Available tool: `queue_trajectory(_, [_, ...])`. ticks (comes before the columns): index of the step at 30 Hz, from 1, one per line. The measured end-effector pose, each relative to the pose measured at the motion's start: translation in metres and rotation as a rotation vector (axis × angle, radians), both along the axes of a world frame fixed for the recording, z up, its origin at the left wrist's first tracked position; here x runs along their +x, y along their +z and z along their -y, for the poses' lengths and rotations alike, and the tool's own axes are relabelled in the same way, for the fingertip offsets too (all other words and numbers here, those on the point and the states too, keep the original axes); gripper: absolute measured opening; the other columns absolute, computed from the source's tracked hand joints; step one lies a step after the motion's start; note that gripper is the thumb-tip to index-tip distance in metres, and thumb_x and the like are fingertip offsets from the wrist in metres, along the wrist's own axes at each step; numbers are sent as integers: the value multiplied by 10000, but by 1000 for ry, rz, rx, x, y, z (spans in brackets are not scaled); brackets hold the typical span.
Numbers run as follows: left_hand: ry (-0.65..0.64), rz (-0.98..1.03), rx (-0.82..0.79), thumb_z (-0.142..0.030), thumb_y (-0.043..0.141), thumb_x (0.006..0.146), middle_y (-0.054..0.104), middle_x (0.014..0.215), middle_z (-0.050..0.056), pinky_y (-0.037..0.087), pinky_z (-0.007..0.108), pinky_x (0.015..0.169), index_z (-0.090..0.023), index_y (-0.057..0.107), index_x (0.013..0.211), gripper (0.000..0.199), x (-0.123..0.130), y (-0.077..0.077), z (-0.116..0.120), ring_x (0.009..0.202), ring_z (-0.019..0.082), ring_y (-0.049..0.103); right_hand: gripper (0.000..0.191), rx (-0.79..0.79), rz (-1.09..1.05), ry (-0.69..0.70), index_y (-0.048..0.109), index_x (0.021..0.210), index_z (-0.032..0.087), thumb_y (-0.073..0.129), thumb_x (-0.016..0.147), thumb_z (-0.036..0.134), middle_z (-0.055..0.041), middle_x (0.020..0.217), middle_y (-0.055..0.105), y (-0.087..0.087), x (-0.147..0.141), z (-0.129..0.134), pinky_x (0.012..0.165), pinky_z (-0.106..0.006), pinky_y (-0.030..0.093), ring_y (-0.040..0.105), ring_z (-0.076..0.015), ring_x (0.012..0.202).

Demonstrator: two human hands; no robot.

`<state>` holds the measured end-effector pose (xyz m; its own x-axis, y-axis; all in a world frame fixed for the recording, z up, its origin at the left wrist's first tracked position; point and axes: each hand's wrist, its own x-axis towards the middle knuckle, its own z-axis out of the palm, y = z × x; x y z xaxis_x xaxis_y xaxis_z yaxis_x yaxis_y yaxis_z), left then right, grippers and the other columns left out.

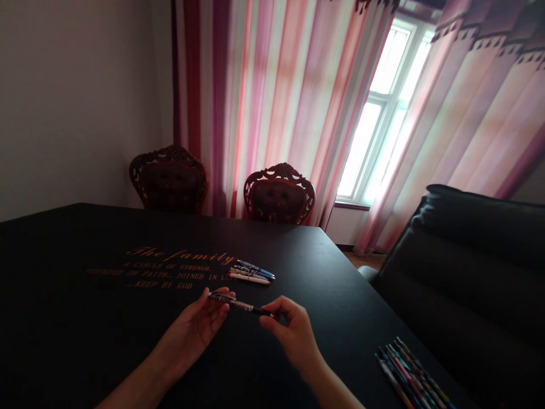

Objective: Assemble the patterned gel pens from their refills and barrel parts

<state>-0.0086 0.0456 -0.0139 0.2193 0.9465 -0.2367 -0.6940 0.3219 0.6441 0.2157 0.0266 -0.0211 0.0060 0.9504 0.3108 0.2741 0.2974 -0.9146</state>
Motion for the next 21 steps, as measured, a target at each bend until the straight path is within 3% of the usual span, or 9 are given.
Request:
queue_trajectory(5, [23, -58, 58, -155, 539, 956, 756, 1031, 115, 606, 209, 768, -101, 750, 937, 219, 2, -3, -1, 817, 144, 732, 79, 68, 160, -14, 707, 799, 189, 742, 737, 225, -2, 731, 651, 6, 0, 4, 701, -290, 431, 577, -175, 713])
queue_trajectory(11, [-97, -105, 123, -404, 472, 979, 733, 1128, 140, 578, 297, 856, -103, 721, 1067, 400, 1, -4, -3, 946, 213, 720, 111, 193, 454, -75, 691, 733, 218, 771, 704, 146, -13, 824, 650, 31, 2, 5, 765, -306, 412, 562, -196, 840])
queue_trajectory(15, [-120, -322, 177, -460, 631, 867, 754, 1077, 146, 563, 333, 874, -112, 704, 1093, 421, -2, -14, -9, 965, 267, 719, 150, 129, 555, -195, 687, 703, 231, 793, 674, 129, -2, 767, 632, 48, 26, 17, 710, -294, 397, 544, -192, 795])
queue_trajectory(18, [-108, -398, 177, -452, 683, 819, 766, 1042, 142, 580, 314, 840, -116, 702, 1074, 422, -2, -18, -11, 958, 272, 723, 117, 103, 587, -351, 676, 723, 237, 773, 718, 171, -7, 753, 639, 41, 57, 52, 729, -316, 393, 548, -206, 788])
queue_trajectory(21, [-124, -415, 191, -440, 702, 798, 784, 971, 122, 598, 305, 803, -123, 717, 1025, 390, -1, -21, -12, 923, 271, 732, 106, 90, 642, -587, 644, 719, 234, 682, 818, 230, -36, 759, 637, 14, 90, 102, 732, -346, 391, 552, -230, 782])
